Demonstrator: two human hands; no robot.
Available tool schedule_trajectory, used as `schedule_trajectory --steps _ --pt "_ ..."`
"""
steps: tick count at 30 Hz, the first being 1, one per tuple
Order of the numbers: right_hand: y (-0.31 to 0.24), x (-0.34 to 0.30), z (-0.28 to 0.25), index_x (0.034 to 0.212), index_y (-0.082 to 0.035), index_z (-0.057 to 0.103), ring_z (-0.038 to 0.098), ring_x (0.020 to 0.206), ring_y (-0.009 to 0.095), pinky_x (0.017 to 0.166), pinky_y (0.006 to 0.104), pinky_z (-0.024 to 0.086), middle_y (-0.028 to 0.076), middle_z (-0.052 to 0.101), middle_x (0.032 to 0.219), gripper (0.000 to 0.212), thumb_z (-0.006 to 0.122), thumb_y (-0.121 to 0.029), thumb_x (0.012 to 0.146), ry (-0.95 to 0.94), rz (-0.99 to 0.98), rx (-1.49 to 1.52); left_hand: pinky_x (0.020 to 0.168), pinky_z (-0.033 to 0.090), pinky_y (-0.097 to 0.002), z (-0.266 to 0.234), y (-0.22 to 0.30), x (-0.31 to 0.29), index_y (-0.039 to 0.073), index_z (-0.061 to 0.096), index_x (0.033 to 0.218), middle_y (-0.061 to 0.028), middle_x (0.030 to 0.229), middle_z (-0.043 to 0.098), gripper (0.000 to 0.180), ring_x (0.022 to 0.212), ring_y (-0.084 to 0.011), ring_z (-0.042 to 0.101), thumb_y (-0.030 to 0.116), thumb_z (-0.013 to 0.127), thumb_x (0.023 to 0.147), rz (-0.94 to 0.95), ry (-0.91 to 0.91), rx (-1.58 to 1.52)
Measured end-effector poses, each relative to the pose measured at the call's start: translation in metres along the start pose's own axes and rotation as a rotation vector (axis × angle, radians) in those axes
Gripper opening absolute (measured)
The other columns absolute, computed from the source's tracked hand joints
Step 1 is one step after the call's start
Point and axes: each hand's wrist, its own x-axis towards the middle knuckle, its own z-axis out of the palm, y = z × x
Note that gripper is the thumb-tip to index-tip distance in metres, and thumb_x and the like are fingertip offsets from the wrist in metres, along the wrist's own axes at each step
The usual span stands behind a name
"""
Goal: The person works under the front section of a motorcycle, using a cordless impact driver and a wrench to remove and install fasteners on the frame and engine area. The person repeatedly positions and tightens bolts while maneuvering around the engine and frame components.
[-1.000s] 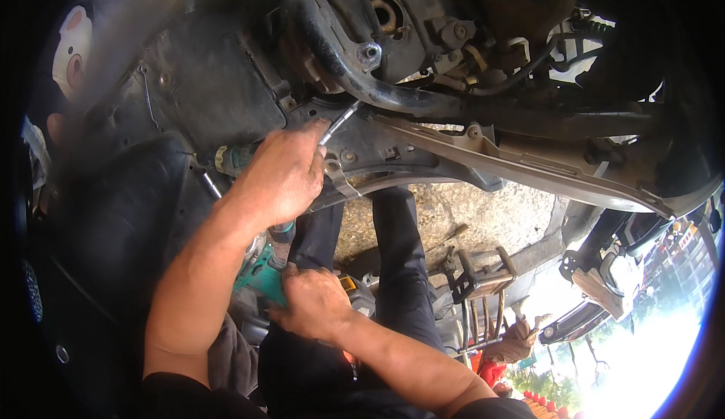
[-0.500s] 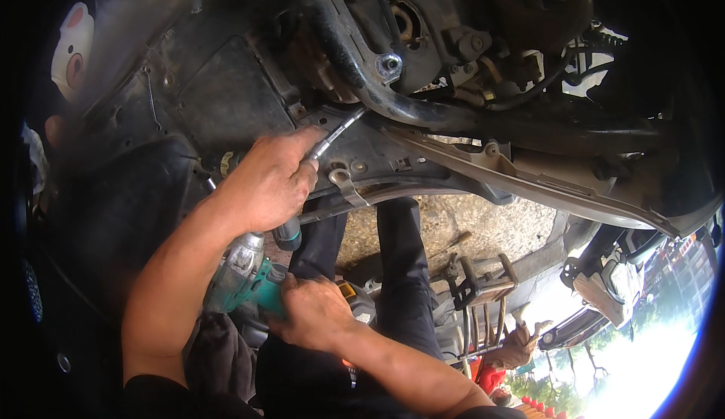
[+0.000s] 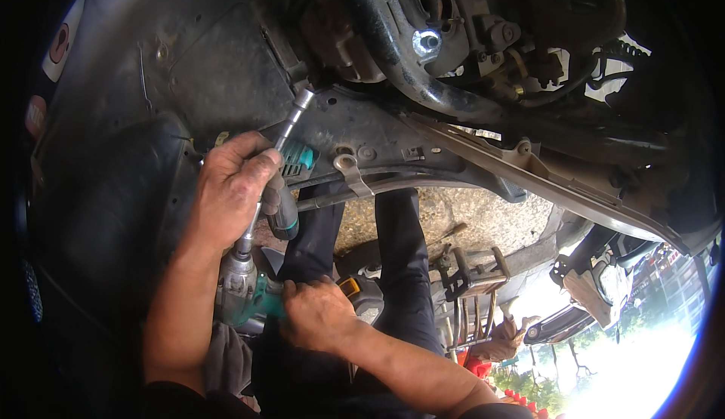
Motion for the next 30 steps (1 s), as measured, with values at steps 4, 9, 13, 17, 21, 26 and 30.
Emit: schedule_trajectory --steps 4,9,13,17,21,26,30 --pt "0.009 0.004 -0.007 0.110 0.008 0.055 0.066 0.097 0.038 0.095 0.0465 0.046 0.022 0.068 0.095 0.059 0.070 -0.040 0.079 -0.097 -0.007 -0.060 0.044 0.034 -0.0237 -0.007 -0.014 -0.005 0.002 0.059 0.082 0.0010 0.059 0.049 0.017 0.048 -0.0060 0.043 0.013 0.054 0.094 0.004 0.076 -0.255" --pt "0.014 0.007 -0.014 0.111 0.006 0.055 0.066 0.098 0.039 0.100 0.0484 0.044 0.022 0.069 0.096 0.057 0.070 -0.039 0.080 -0.120 -0.004 -0.145 0.044 0.036 -0.0209 -0.011 -0.034 -0.008 0.002 0.061 0.094 -0.0003 0.068 0.055 0.016 0.050 -0.0050 0.045 0.016 0.056 0.097 0.039 0.154 -0.326" --pt "0.015 0.015 -0.013 0.111 0.006 0.055 0.066 0.097 0.039 0.101 0.0488 0.044 0.022 0.070 0.093 0.055 0.069 -0.039 0.081 -0.180 0.012 -0.202 0.043 0.033 -0.0203 -0.012 -0.044 -0.006 0.005 0.060 0.094 0.0029 0.065 0.050 0.013 0.050 -0.0033 0.040 0.016 0.055 0.098 0.081 0.248 -0.406" --pt "0.014 0.025 -0.013 0.110 0.005 0.056 0.067 0.095 0.039 0.098 0.0474 0.045 0.023 0.070 0.092 0.054 0.069 -0.038 0.080 -0.129 -0.026 -0.257 0.043 0.031 -0.0198 -0.025 -0.045 -0.009 0.007 0.059 0.094 0.0039 0.065 0.048 0.010 0.051 -0.0022 0.039 0.015 0.054 0.098 0.050 0.268 -0.498" --pt "0.012 0.033 -0.016 0.110 0.006 0.056 0.067 0.094 0.039 0.095 0.0458 0.046 0.023 0.070 0.090 0.054 0.068 -0.036 0.080 -0.137 -0.041 -0.299 0.043 0.030 -0.0189 -0.031 -0.048 -0.006 0.007 0.058 0.094 0.0048 0.066 0.046 0.009 0.051 -0.0019 0.037 0.013 0.053 0.099 0.115 0.346 -0.376" --pt "0.011 0.043 -0.018 0.110 0.008 0.056 0.067 0.094 0.039 0.095 0.0453 0.046 0.023 0.070 0.088 0.051 0.066 -0.032 0.080 -0.176 -0.020 -0.322 0.053 0.030 -0.0194 -0.033 -0.057 0.004 0.005 0.056 0.092 0.0070 0.068 0.043 0.011 0.059 -0.0010 0.035 0.012 0.052 0.100 0.193 0.298 -0.501" --pt "0.015 0.049 -0.017 0.111 0.008 0.056 0.067 0.093 0.041 0.095 0.0458 0.046 0.024 0.069 0.088 0.048 0.062 -0.028 0.081 -0.173 -0.063 -0.357 0.044 0.027 -0.0165 -0.036 -0.065 0.008 0.007 0.058 0.097 0.0087 0.068 0.043 0.008 0.053 0.0005 0.034 0.011 0.053 0.100 0.195 0.328 -0.567"
